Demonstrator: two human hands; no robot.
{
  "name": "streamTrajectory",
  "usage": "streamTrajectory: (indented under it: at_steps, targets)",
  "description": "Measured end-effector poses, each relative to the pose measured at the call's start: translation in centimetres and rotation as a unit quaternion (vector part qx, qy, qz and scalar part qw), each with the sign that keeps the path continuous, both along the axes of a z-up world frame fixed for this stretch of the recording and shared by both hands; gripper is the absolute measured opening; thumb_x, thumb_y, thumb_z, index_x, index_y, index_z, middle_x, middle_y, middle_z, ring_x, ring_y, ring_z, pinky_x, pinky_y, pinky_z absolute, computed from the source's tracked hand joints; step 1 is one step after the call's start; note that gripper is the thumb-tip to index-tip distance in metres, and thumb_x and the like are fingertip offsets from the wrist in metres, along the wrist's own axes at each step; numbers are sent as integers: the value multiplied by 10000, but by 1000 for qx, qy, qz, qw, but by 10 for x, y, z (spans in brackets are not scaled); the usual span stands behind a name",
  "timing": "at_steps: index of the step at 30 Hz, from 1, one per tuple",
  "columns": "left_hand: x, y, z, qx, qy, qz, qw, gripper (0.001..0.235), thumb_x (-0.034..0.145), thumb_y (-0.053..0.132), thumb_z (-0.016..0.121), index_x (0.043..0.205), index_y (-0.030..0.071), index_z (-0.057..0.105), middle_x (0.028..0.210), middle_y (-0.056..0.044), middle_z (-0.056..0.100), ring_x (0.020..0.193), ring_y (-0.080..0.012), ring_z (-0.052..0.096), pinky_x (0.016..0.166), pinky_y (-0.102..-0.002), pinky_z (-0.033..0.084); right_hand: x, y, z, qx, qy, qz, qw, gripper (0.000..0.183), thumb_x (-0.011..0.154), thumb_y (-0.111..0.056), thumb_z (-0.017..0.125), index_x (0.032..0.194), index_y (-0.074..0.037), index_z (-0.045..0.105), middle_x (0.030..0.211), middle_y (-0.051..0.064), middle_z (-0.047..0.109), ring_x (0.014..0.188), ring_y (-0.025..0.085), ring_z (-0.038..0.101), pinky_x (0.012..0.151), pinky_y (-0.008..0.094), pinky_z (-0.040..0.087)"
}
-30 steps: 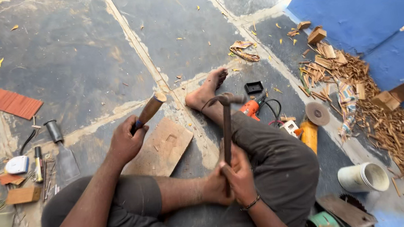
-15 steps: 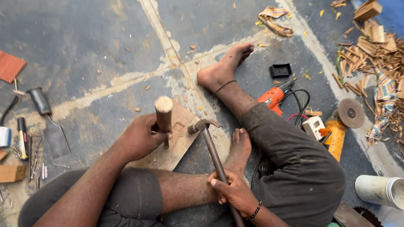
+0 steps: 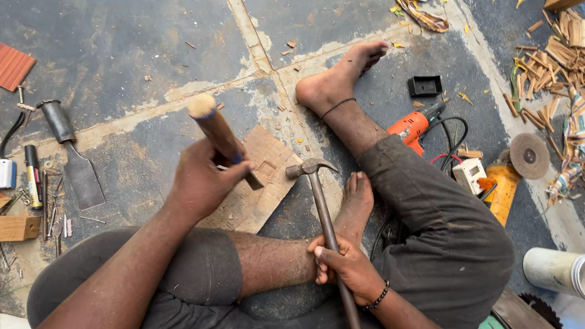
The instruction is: The person sits on the floor and uses a chisel and hammer to carve a rectangular recess into a small piece of wood. They repeatedly position the chisel and strike it with the hammer to remove wood chips.
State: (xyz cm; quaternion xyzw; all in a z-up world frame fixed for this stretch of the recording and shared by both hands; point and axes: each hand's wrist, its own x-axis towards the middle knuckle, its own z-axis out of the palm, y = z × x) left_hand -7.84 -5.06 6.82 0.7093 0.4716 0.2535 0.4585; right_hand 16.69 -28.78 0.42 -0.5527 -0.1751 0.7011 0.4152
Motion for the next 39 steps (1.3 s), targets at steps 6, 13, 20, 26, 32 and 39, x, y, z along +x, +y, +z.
streamTrajectory:
  at_steps: [6, 13, 20, 26, 32, 39]
  targets:
    - [13, -10, 7, 21, 60, -18, 998, 282, 800, 165, 845, 957, 5, 674, 887, -127, 763, 832, -202, 779, 744, -337, 631, -8, -1, 6, 9, -18, -46, 999, 217, 988, -145, 632, 1135, 13, 644, 767, 29, 649, 683, 135, 710, 679, 257, 615]
    - [16, -17, 9, 19, 40, -56, 997, 247, 794, 143, 819, 975, 51, 679, 939, -99, 737, 875, -210, 764, 776, -342, 628, -12, -2, 23, 24, -40, -53, 998, 220, 974, -123, 612, 1142, 21, 609, 896, 144, 760, 805, 170, 731, 750, 276, 620]
    - [24, -17, -6, 95, 114, -125, 981, 213, 849, 180, 806, 964, 65, 669, 975, -99, 682, 897, -248, 702, 864, -408, 577, -9, -5, 17, 17, -22, -47, 998, 217, 984, -132, 618, 1134, 24, 624, 841, 86, 699, 806, 150, 728, 742, 263, 615]
    - [21, -5, -17, -63, 82, -103, 989, 221, 868, 167, 758, 1027, 86, 629, 1000, -79, 719, 984, -194, 737, 901, -349, 603, -7, -5, 15, 3, -38, -43, 998, 215, 989, -144, 615, 1137, 11, 635, 819, 69, 677, 783, 129, 721, 710, 253, 611]
    - [20, 4, -17, -31, 123, -167, 978, 192, 854, 159, 777, 990, 98, 655, 974, -83, 738, 972, -196, 749, 895, -371, 602, -5, -4, 16, 4, -34, -28, 999, 194, 992, -138, 603, 1121, 3, 634, 827, 82, 703, 742, 133, 697, 683, 245, 596]
    - [39, 23, -11, 0, 199, -249, 948, 279, 890, 291, 792, 1005, 86, 642, 903, -79, 743, 885, -214, 738, 832, -376, 589, -3, -1, 10, -13, -8, -47, 999, 179, 1017, -130, 564, 1111, 12, 620, 795, 50, 660, 791, 147, 741, 692, 248, 614]
